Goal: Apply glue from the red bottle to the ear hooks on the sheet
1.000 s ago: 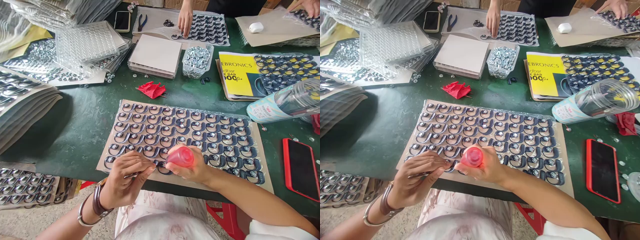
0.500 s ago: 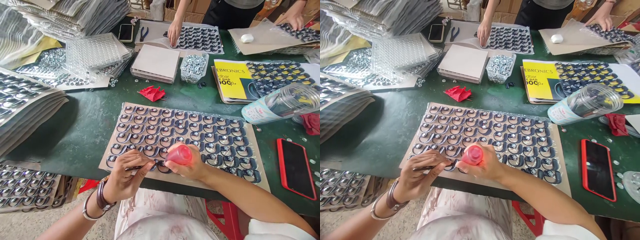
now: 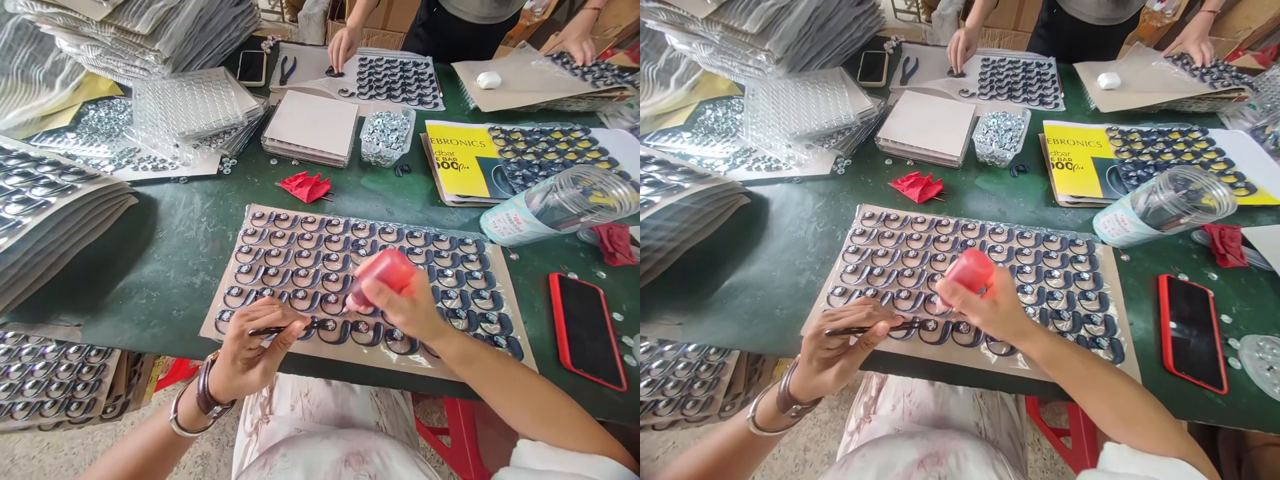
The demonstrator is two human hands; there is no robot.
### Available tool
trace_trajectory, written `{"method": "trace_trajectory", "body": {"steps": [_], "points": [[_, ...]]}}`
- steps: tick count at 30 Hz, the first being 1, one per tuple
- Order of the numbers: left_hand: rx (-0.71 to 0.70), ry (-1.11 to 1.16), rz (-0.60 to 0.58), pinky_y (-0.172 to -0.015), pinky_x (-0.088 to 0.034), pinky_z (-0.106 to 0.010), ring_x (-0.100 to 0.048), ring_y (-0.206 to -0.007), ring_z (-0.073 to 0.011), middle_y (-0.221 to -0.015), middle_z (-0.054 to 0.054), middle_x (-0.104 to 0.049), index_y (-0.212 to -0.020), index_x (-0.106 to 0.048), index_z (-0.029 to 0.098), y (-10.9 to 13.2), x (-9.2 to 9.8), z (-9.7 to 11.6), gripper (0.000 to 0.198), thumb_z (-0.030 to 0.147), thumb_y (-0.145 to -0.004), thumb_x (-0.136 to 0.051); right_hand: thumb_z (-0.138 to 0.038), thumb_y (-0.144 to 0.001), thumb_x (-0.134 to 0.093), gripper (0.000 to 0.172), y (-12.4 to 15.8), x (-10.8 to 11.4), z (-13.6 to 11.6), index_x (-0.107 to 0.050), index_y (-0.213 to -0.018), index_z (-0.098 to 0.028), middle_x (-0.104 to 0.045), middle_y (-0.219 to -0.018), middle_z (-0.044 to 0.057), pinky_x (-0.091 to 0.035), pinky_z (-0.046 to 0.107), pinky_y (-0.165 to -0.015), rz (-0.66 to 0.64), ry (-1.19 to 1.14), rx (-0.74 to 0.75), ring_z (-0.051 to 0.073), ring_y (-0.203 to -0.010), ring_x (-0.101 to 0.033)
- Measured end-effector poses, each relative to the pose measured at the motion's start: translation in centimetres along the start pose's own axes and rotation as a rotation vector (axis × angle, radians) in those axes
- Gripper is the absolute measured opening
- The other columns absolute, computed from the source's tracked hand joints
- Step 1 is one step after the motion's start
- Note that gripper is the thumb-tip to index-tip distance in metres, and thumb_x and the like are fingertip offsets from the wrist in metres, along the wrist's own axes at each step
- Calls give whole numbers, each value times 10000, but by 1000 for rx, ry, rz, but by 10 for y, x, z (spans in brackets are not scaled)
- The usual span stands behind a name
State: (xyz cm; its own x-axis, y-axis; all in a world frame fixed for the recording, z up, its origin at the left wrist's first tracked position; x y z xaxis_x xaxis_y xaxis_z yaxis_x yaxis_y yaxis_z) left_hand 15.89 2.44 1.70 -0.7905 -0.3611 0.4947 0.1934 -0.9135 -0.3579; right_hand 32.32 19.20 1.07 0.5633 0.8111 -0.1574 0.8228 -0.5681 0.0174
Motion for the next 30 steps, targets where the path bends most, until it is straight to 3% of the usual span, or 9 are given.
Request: {"method": "trace_trajectory", "body": {"steps": [4,7,12,17,20,23,26,30], "points": [[-25,-14,48,-815,-547,-316,-707,-821,-169,-916,-44,-749,-1023,-693,173,18,8,3,221,56,-877,-574,-484,-901,-643,312,-20,23,-22,-649,-968,-179,-719,-703,37,-535,224,-503,-14,50,-94,159,-602,-704],[-21,24,27,-919,-539,-349,-693,-1005,-212,-1074,-79,-726,-1134,-669,193,30,11,1,240,156,-933,-543,-592,-878,-612,426,-32,41,-25,-653,-970,-178,-732,-722,55,-498,207,-445,-51,33,-145,169,-593,-709],[372,226,-30,-1084,-458,-431,-406,-1399,-290,-1488,-76,-451,-997,-705,211,31,8,-14,362,363,-1014,-377,-665,-847,-591,501,-35,71,-26,-662,-961,-182,-713,-664,47,-495,212,-424,36,-48,-99,172,-541,-699],[489,147,-132,-1118,-387,-507,-347,-1428,-323,-1517,-59,-412,-1034,-725,241,26,8,-24,370,442,-986,-418,-691,-797,-625,538,-30,111,-37,-674,-994,-192,-730,-696,58,-573,270,-521,127,33,-132,191,-567,-710],[502,111,-145,-1108,-396,-486,-354,-1424,-318,-1519,-46,-410,-1057,-725,250,28,10,-28,374,454,-978,-422,-662,-775,-672,496,-13,142,-44,-693,-951,-199,-729,-704,57,-600,299,-583,295,57,-115,200,-607,-718],[511,109,-134,-1078,-441,-425,-340,-1433,-310,-1521,-25,-410,-1033,-728,242,30,9,-30,369,454,-973,-432,-601,-793,-698,427,22,174,-45,-711,-885,-184,-724,-717,71,-588,273,-560,447,52,-123,203,-646,-715],[579,121,-79,-1052,-471,-382,-360,-1422,-310,-1524,-3,-406,-979,-738,239,29,6,-28,381,463,-971,-430,-548,-797,-725,369,64,205,-39,-726,-857,-184,-723,-740,72,-596,268,-600,605,-67,-245,198,-673,-710],[680,160,-61,-1064,-453,-407,-352,-1427,-311,-1524,15,-405,-950,-744,255,27,5,-22,424,494,-973,-395,-561,-787,-730,382,89,233,-34,-721,-849,-184,-707,-690,55,-624,355,-754,643,-121,-351,185,-620,-696]]}}
Point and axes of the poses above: each hand's wrist, its own y-axis away from the middle knuckle, its own x-axis out of the back of the hand, z = x × y, the point moved 2 cm from there along -y, towards the middle knuckle
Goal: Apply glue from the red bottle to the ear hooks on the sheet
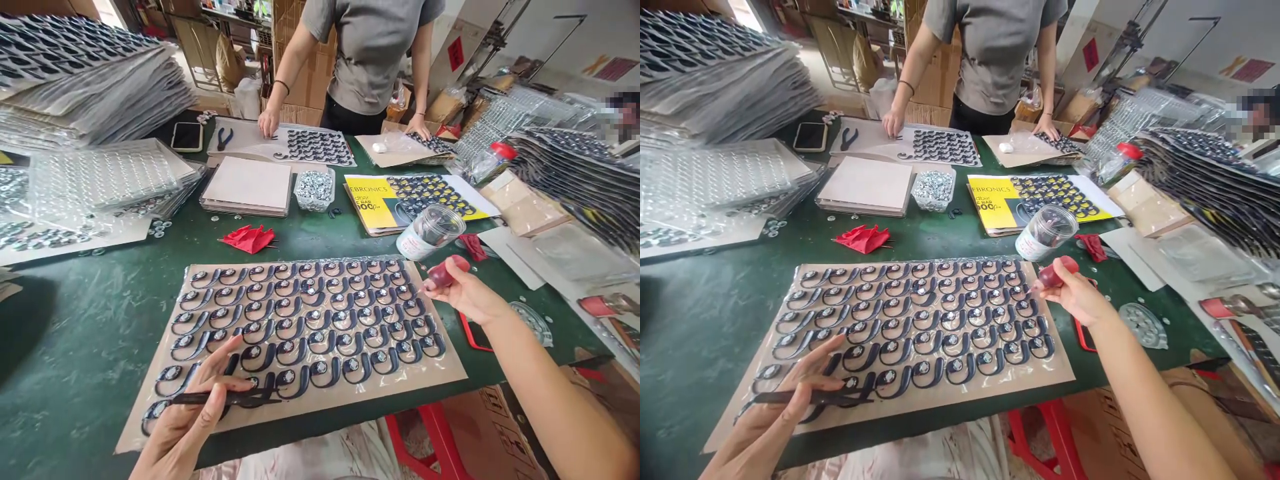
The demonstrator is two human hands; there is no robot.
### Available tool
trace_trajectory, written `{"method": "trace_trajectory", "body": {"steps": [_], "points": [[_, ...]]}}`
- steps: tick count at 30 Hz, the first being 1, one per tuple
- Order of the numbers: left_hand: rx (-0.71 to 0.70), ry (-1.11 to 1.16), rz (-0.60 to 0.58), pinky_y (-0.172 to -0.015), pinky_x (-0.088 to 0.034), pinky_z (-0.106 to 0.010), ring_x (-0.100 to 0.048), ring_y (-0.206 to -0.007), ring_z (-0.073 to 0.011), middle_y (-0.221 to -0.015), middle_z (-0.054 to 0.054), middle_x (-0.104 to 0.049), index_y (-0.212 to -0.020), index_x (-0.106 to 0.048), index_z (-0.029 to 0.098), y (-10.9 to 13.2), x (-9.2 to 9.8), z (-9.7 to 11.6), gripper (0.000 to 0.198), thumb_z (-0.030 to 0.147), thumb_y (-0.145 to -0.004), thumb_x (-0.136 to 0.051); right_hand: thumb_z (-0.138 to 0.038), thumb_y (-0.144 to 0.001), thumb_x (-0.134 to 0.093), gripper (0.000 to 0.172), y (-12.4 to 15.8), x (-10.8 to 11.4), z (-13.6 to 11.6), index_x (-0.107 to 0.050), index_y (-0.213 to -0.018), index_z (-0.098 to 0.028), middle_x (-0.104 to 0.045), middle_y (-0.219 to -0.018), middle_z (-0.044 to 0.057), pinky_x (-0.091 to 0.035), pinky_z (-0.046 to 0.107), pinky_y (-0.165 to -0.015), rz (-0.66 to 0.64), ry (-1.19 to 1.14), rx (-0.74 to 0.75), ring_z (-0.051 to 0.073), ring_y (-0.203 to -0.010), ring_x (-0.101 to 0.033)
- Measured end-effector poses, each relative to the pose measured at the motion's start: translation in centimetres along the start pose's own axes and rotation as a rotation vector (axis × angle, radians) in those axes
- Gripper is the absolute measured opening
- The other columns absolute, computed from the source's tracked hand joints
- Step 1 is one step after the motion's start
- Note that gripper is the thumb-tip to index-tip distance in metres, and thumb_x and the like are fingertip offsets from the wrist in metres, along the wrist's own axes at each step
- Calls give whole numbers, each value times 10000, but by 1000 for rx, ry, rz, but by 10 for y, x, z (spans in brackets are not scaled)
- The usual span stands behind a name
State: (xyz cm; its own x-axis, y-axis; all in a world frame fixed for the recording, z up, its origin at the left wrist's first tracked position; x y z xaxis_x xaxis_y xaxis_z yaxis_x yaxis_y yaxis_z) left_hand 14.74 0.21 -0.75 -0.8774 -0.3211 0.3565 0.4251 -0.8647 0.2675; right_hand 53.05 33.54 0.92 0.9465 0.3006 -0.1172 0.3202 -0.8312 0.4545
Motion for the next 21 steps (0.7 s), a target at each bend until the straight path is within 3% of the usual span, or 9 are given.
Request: {"method": "trace_trajectory", "body": {"steps": [3,7,11,14,17,19,21], "points": [[32,16,-31,-1019,-494,-383,-340,-1433,-311,-1533,26,-387,-973,-749,273,1,8,1,430,530,-957,-405,-614,-782,-706,444,-12,-4,3,-713,-864,-178,-691,-655,29,-590,500,-870,-42,-96,-103,173,-563,-672],[-19,-77,-34,-997,-500,-342,-383,-1407,-322,-1517,22,-413,-947,-766,272,1,35,-7,428,582,-902,-475,-563,-799,-722,412,-25,-34,16,-710,-880,-159,-730,-725,53,-577,447,-909,-135,-175,-207,173,-615,-699],[75,-59,14,-1073,-407,-394,-354,-1425,-308,-1516,39,-412,-972,-759,275,6,66,-24,438,596,-899,-470,-550,-791,-734,393,-28,-61,16,-712,-871,-166,-722,-733,61,-584,457,-907,-201,-153,-182,193,-624,-696],[136,35,27,-1107,-356,-441,-351,-1426,-311,-1503,22,-433,-980,-753,258,13,83,-30,449,599,-900,-471,-495,-774,-774,334,-36,-83,2,-706,-845,-175,-714,-716,50,-633,382,-807,-175,-117,-47,188,-644,-696],[136,82,68,-1087,-402,-437,-430,-1378,-312,-1440,-14,-516,-989,-753,238,15,94,-23,466,580,-922,-444,-531,-746,-785,376,-54,-129,-14,-701,-872,-187,-717,-698,38,-641,313,-735,-240,-98,47,188,-673,-709],[69,35,96,-1011,-503,-384,-544,-1282,-302,-1339,-35,-610,-1005,-754,231,8,95,-8,436,537,-937,-450,-581,-747,-759,427,-71,-176,-19,-702,-880,-178,-742,-730,58,-635,290,-693,-353,-52,83,181,-657,-715],[-70,-66,136,-828,-610,-300,-693,-1058,-271,-1150,-42,-716,-1024,-751,232,-8,91,13,372,475,-943,-482,-574,-794,-715,431,-89,-230,-20,-699,-963,-178,-769,-843,76,-625,268,-635,-476,35,214,157,-631,-714]]}}
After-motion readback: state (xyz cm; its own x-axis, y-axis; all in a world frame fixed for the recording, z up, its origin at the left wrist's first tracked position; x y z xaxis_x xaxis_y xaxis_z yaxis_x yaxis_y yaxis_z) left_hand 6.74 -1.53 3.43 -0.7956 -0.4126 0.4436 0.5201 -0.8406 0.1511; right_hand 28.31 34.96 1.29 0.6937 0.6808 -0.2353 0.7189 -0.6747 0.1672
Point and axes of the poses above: each hand's wrist, its own y-axis away from the middle knuckle, its own x-axis out of the back of the hand, z = x × y, the point moved 2 cm from there along -y, towards the middle knuckle
